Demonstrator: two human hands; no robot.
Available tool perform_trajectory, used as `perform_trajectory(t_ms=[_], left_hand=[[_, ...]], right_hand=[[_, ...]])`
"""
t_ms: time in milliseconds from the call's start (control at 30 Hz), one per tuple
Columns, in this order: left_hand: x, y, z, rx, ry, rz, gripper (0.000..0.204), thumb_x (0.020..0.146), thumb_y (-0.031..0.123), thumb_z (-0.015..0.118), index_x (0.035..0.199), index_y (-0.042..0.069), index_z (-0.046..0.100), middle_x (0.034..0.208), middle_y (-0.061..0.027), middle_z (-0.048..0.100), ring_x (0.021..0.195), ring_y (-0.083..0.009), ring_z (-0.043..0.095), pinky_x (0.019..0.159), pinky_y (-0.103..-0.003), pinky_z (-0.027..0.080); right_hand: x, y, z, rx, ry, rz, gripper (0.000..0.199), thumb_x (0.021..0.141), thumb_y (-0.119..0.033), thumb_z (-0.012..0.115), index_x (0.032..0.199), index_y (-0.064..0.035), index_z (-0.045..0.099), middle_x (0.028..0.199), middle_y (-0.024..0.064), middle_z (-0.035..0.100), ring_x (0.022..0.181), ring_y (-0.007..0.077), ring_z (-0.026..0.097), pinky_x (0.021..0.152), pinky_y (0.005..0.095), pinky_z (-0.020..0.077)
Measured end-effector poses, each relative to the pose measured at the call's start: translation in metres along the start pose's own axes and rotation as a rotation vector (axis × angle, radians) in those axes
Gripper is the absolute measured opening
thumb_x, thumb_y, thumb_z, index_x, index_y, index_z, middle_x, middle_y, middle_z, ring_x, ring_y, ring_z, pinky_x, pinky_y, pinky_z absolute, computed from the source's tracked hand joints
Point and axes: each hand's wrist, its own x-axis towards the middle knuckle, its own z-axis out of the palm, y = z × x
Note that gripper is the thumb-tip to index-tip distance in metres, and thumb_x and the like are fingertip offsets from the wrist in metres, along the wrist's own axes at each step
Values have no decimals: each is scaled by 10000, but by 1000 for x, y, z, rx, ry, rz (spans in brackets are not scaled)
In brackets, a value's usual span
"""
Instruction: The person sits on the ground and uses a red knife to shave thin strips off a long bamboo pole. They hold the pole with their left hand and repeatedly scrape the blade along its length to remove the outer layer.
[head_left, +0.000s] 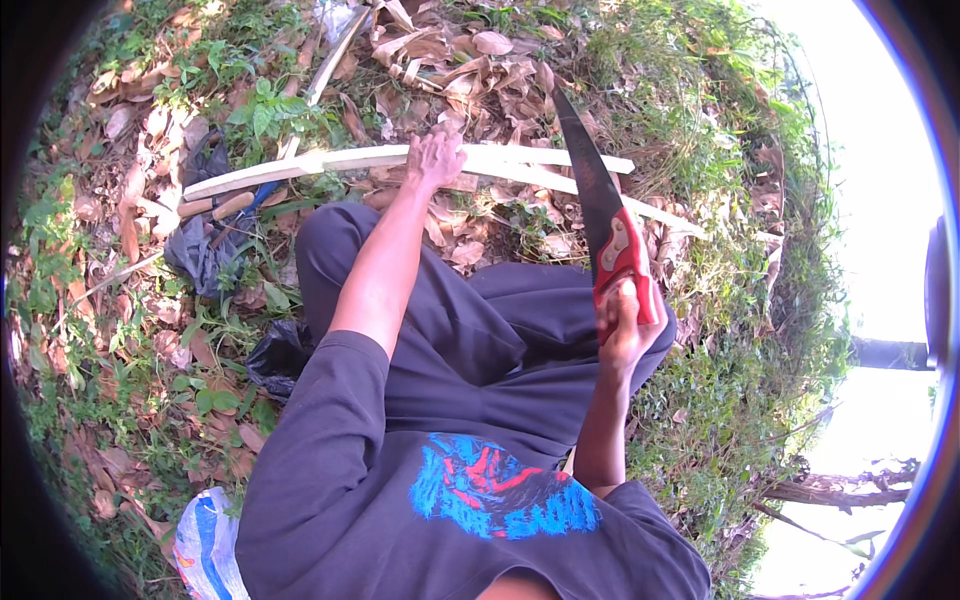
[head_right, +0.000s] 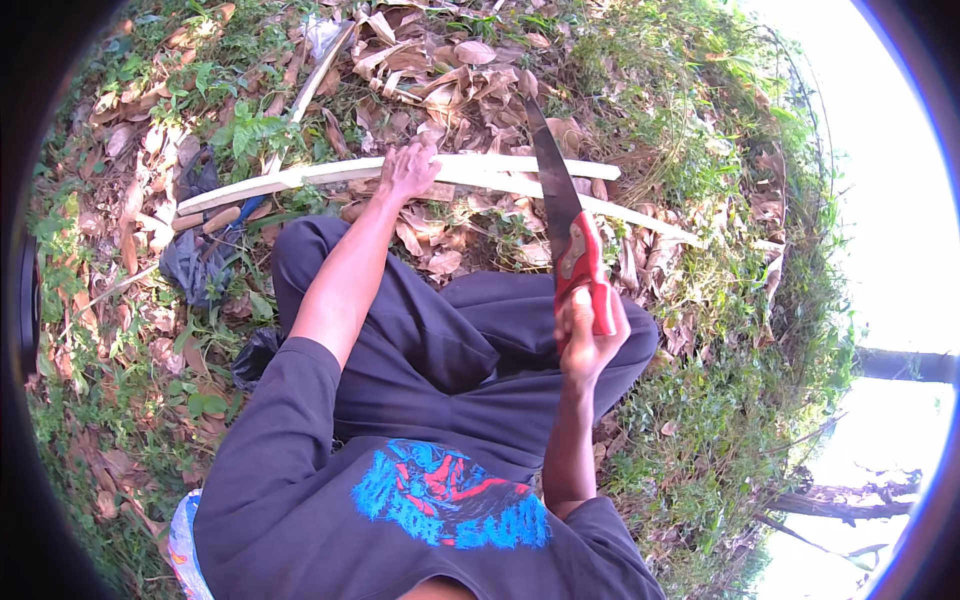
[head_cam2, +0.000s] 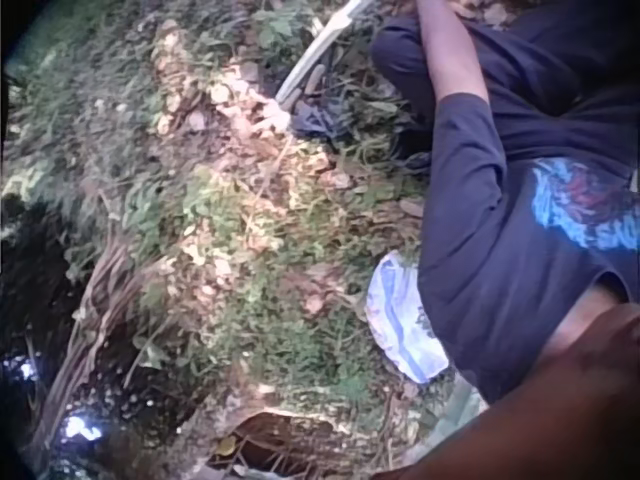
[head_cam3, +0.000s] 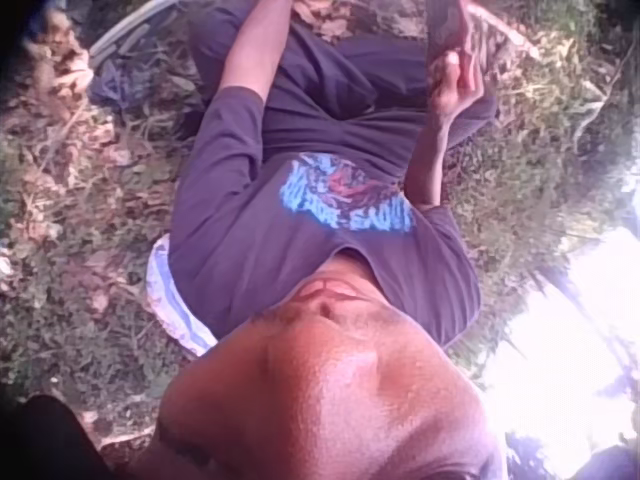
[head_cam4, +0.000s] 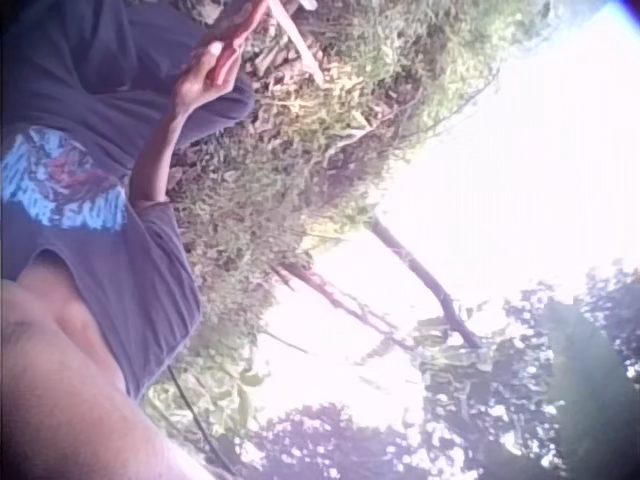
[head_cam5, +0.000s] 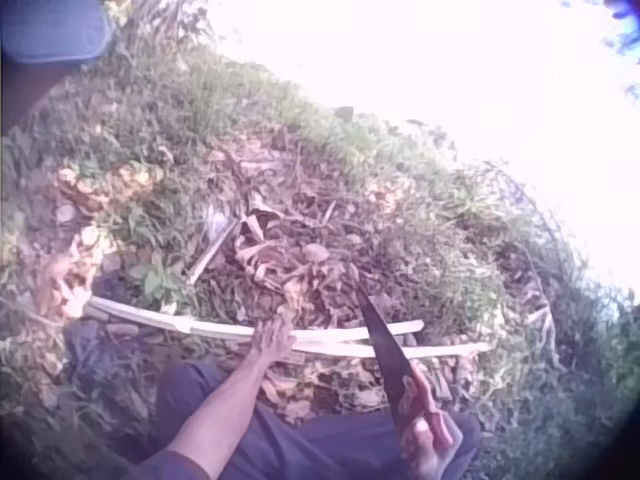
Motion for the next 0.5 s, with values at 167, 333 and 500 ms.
perform_trajectory(t_ms=[167,333,500], left_hand=[[4,8,-9,2,-195,-16,377,966,440,539,1165,140,649,1046,-135,715,1000,-317,679,951,-554,423],[0,3,-9,-137,-179,42,338,961,449,561,1034,149,698,1015,-122,727,935,-286,695,929,-553,427],[4,2,-7,-127,-229,-14,351,959,466,557,1037,173,734,941,-111,745,929,-286,701,934,-559,408]], right_hand=[[-16,24,19,104,-14,105,128,991,-67,576,904,24,549,594,6,466,439,72,419,419,212,336],[-23,23,26,79,2,172,126,1000,-79,585,938,25,549,602,8,474,437,71,413,416,219,344],[-25,47,33,113,-27,148,130,1009,-107,582,977,9,532,629,2,490,457,56,425,428,209,363]])
